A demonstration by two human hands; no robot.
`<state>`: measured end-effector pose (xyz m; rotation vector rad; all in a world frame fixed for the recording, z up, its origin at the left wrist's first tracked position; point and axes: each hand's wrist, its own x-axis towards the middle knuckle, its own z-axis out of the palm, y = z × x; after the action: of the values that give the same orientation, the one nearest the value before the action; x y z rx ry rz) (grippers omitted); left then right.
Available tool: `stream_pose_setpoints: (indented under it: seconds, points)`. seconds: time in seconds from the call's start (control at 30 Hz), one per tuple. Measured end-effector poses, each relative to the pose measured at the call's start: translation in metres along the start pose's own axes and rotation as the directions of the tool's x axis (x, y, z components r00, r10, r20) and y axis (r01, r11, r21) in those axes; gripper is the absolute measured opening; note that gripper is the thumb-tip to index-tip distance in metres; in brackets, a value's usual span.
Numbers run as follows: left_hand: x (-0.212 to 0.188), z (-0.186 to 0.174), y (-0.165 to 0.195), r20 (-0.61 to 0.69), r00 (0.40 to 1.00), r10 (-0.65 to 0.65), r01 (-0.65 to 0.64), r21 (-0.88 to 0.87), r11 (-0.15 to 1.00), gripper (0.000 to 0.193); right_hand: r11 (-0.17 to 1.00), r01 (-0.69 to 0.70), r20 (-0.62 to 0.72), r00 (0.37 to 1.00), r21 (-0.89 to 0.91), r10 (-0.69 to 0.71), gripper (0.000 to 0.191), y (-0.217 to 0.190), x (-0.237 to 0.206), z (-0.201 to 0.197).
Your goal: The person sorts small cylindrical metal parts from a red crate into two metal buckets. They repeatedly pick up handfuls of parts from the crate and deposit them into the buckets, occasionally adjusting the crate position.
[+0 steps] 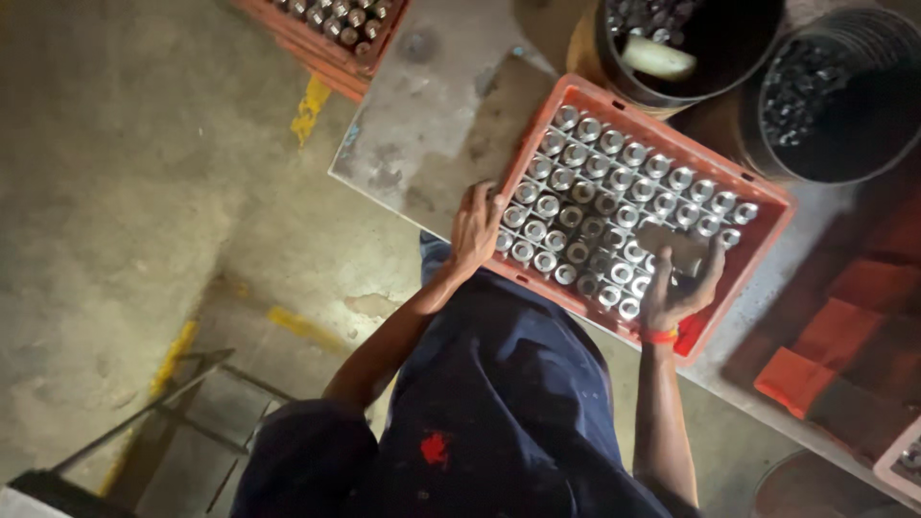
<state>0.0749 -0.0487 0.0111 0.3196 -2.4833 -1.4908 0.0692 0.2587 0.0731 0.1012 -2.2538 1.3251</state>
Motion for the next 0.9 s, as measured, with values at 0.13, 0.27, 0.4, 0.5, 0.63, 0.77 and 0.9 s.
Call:
stream_pose_setpoints:
  seconds: [0.13,0.27,0.4,0.5,0.63,0.77,0.9]
  points:
    - [-0.001,-0.001,-0.002,0.0,0.998,-0.061,0.061,0.021,0.998,0.047,0.984,0.024,0.27,0.963,-0.178,0.026,0.058,0.013,0.021,0.008]
    - [0.001,0.0,-0.002,0.024,0.998,-0.053,0.052,0.038,0.998,0.047,0.985,0.078,0.071,0.995,-0.152,-0.068,0.067,0.02,0.056,0.011]
    - [0.003,0.001,-0.003,0.044,0.998,-0.038,0.035,0.078,0.996,0.042,0.989,0.104,-0.124,0.985,-0.105,-0.117,0.075,0.034,0.138,0.008]
    - [0.001,0.003,-0.007,0.032,0.999,-0.019,0.016,0.092,0.996,0.038,0.961,0.144,0.09,0.988,-0.235,-0.126,0.064,0.066,0.214,0.002]
    - [-0.001,0.003,-0.012,0.038,0.998,-0.04,0.036,0.098,0.994,0.035,0.737,0.268,0.584,0.785,-0.621,0.206,0.046,0.12,0.269,0.009]
    - [0.0,0.002,-0.009,0.025,1.0,-0.013,0.011,0.099,0.995,0.034,0.66,0.302,0.584,0.771,-0.688,0.255,0.028,0.131,0.262,0.01]
    - [0.001,-0.005,0.007,-0.036,0.995,0.093,-0.09,0.088,0.992,0.036,0.912,0.354,0.254,0.92,-0.207,-0.299,0.01,0.08,0.219,0.003]
